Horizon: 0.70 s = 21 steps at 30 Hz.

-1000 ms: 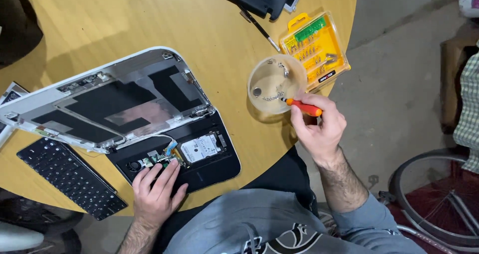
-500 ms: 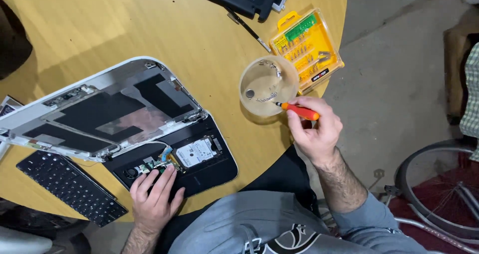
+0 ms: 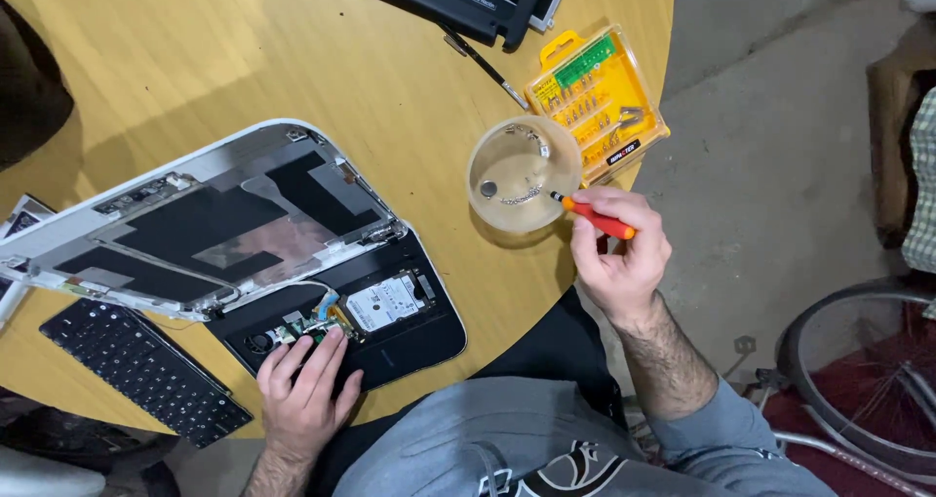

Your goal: The person uses a screwdriver to remove screws from the internal components of an open laptop. They then disconnect a ribbon cable from the motherboard and reattach it before continuing to work on the internal hardware.

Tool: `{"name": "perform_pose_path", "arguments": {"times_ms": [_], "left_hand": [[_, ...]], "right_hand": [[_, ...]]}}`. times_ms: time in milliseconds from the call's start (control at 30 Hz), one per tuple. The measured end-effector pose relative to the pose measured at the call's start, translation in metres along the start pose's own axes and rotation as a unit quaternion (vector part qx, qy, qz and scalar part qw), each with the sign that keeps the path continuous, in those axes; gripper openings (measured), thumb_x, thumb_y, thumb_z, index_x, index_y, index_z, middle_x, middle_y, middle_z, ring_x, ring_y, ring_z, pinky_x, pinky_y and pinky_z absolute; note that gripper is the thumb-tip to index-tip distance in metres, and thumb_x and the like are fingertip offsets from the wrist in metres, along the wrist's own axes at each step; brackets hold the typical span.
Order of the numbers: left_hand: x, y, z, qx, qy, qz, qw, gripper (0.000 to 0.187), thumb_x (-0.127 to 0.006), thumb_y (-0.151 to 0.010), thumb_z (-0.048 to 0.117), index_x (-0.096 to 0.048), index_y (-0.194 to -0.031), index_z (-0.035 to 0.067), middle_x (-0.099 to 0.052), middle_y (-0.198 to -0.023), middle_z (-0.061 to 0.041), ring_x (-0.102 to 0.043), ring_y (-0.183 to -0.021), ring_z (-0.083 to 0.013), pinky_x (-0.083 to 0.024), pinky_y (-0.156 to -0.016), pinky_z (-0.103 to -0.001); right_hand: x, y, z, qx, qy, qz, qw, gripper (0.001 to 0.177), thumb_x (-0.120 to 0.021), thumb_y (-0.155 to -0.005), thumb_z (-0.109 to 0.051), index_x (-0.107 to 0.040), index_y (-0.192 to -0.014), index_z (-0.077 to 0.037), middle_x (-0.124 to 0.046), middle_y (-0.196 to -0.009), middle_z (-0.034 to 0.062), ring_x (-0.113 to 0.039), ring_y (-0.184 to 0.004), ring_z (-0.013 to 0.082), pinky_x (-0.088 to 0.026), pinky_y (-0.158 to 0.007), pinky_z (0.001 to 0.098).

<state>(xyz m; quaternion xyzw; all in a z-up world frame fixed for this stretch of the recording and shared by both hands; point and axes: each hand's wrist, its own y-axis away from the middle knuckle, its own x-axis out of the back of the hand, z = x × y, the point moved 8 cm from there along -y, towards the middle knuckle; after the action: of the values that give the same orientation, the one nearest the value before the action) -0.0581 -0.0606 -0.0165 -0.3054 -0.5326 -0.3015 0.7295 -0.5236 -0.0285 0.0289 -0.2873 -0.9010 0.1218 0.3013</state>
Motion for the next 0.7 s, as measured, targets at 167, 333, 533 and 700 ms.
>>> {"name": "perform_pose_path", "arguments": {"times_ms": [167, 333, 533, 700], "left_hand": [[0.0019, -0.0016, -0.0001, 0.002, 0.007, -0.003, 1.000, 0.049, -0.084, -0.115, 0.043, -0.084, -0.155, 0.015, -0.078, -0.165, 0.003, -0.066, -0.147, -0.0283, -0.056, -0.129, -0.054], [0.0002, 0.0011, -0.0020, 0.004, 0.010, -0.004, 1.000, 0.050, -0.085, -0.113, 0.043, -0.085, -0.154, 0.014, -0.079, -0.164, 0.002, -0.068, -0.146, -0.0284, -0.056, -0.128, -0.055], [0.0035, -0.0024, -0.0001, -0.001, 0.009, 0.005, 1.000, 0.050, -0.084, -0.114, 0.045, -0.086, -0.154, 0.015, -0.079, -0.163, 0.002, -0.068, -0.145, -0.0287, -0.057, -0.128, -0.055], [0.0023, -0.0021, -0.0002, 0.003, 0.012, -0.009, 1.000, 0.051, -0.085, -0.112, 0.043, -0.086, -0.152, 0.013, -0.081, -0.163, 0.000, -0.073, -0.142, -0.0319, -0.060, -0.124, -0.058]], "right_hand": [[-0.0066, -0.0090, -0.0096, 0.012, 0.021, -0.004, 1.000, 0.022, -0.080, -0.116, 0.010, -0.062, -0.128, 0.002, -0.086, -0.123, 0.0306, -0.089, -0.117, 0.0412, -0.071, -0.105, 0.0460], [-0.0103, -0.0061, -0.0054, 0.003, 0.027, -0.005, 1.000, 0.023, -0.081, -0.116, 0.011, -0.063, -0.128, 0.004, -0.084, -0.123, 0.0291, -0.089, -0.120, 0.0416, -0.072, -0.103, 0.0450], [-0.0104, -0.0099, -0.0078, -0.008, 0.031, 0.004, 0.999, 0.019, -0.078, -0.120, 0.006, -0.064, -0.133, 0.007, -0.084, -0.126, 0.0296, -0.088, -0.121, 0.0440, -0.071, -0.114, 0.0511], [-0.0073, -0.0089, -0.0056, -0.010, 0.033, 0.015, 0.999, 0.022, -0.075, -0.118, 0.012, -0.059, -0.129, 0.002, -0.082, -0.121, 0.0301, -0.086, -0.118, 0.0434, -0.070, -0.111, 0.0510]]}}
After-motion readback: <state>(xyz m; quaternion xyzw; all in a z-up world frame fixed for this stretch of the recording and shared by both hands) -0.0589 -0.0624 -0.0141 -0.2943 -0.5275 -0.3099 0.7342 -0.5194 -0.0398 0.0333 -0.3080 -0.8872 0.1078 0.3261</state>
